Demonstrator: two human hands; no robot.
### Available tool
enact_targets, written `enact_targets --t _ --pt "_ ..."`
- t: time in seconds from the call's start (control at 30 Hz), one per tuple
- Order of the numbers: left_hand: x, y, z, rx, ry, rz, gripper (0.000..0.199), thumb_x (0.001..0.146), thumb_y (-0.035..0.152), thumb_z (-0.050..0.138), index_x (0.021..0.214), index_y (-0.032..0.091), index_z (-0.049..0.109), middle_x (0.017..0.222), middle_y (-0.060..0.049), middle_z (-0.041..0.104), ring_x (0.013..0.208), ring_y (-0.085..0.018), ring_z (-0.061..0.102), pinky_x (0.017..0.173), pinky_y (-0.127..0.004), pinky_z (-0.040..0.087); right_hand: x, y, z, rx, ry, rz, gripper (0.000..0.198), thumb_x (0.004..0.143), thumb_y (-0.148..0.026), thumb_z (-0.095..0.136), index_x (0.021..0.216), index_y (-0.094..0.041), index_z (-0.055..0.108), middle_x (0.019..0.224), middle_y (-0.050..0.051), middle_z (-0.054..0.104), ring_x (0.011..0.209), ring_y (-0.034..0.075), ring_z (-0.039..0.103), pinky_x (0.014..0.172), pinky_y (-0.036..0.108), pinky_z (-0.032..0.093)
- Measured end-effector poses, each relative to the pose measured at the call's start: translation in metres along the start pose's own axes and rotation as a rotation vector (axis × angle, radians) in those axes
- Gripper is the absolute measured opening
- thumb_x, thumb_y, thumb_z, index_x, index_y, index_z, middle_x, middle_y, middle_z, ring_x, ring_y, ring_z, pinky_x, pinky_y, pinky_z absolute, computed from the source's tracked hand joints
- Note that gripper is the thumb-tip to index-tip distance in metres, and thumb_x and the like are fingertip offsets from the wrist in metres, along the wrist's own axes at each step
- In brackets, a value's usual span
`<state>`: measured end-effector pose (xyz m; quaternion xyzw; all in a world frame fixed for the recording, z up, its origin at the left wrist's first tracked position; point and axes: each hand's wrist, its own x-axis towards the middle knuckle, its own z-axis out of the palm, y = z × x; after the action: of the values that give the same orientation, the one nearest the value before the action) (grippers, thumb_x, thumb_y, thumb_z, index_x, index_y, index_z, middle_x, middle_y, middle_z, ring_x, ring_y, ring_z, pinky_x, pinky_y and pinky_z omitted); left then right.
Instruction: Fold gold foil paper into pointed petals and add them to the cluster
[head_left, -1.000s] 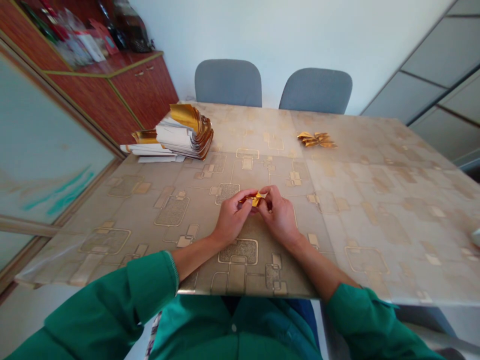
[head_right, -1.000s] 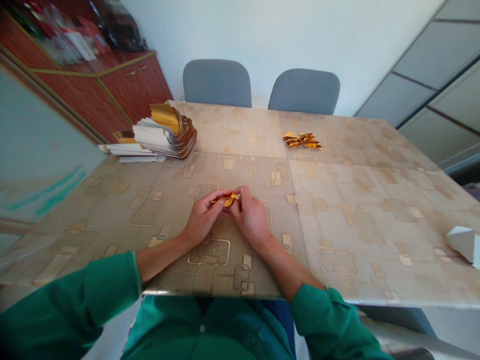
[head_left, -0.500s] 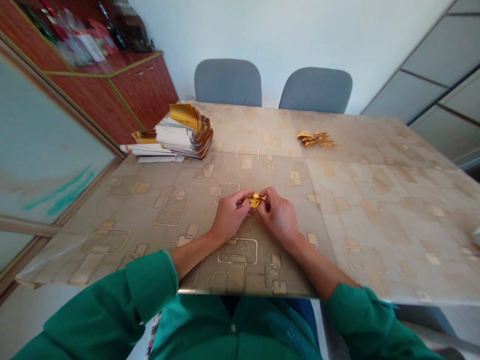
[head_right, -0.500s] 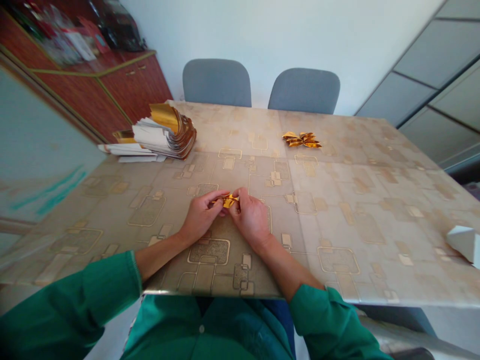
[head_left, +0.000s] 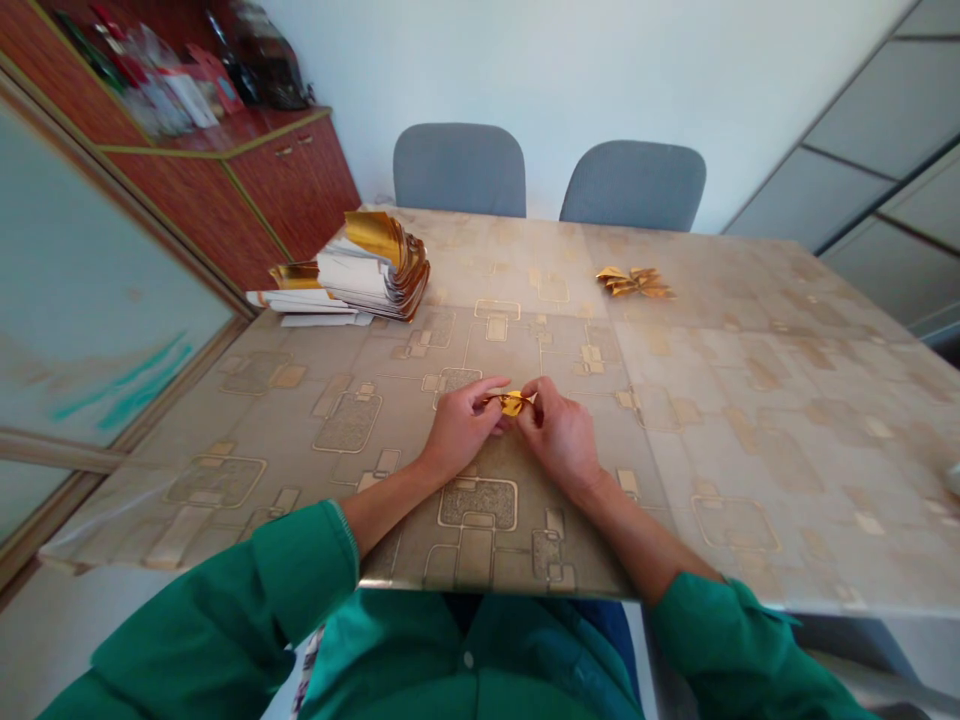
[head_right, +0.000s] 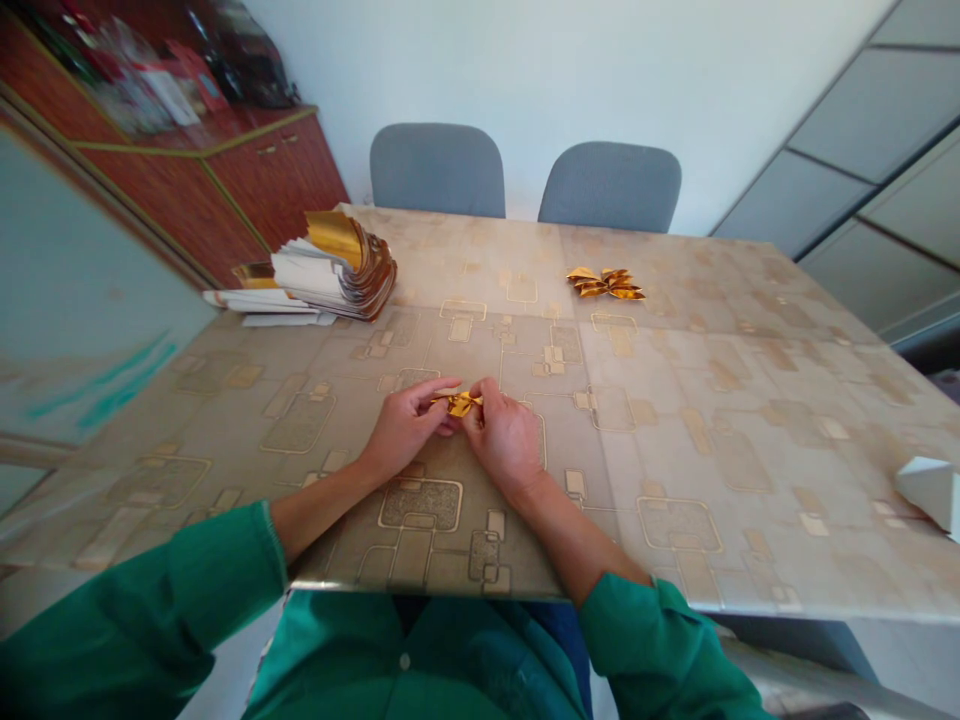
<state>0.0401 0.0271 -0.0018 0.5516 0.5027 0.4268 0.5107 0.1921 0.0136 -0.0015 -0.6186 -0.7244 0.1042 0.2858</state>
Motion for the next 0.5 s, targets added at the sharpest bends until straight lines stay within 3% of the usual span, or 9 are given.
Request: enact_targets --t 0.17,0.33,0.5 --pt "0.0006 -0.003 0.0007 0.05 -0.012 0.042 0.032 0.084 0.015 0.05 0.105 0.012 0.074 0.091 -0.005 0.076 0.064 -0.011 0.071 0.054 -0.018 0.06 0.0001 -0.0016 0.0002 -0.034 -0.027 -0.026 0.013 0.085 -0.02 0.048 0.094 -0.02 0.058 0.068 0.002 0.067 0.054 0.014 0.055 0.053 0.023 0.027" --pt "0.0015 -0.0008 0.0018 0.008 0.001 -0.017 0.037 0.084 0.019 0.054 0.117 0.012 0.07 0.093 -0.006 0.076 0.065 -0.012 0.072 0.056 -0.02 0.062 0.0005 -0.0019 -0.0001 -0.025 -0.019 -0.031 0.015 0.085 -0.019 0.046 0.094 -0.019 0.058 0.07 0.003 0.068 0.054 0.014 0.056 0.053 0.023 0.027" --pt "0.001 -0.0036 0.0018 0.039 -0.046 0.05 0.032 0.085 0.022 0.052 0.105 0.013 0.075 0.093 -0.005 0.076 0.065 -0.012 0.071 0.054 -0.02 0.061 0.0008 -0.0029 0.0 -0.055 -0.048 -0.019 0.015 0.085 -0.021 0.047 0.094 -0.019 0.058 0.068 0.002 0.067 0.054 0.014 0.056 0.052 0.023 0.026"
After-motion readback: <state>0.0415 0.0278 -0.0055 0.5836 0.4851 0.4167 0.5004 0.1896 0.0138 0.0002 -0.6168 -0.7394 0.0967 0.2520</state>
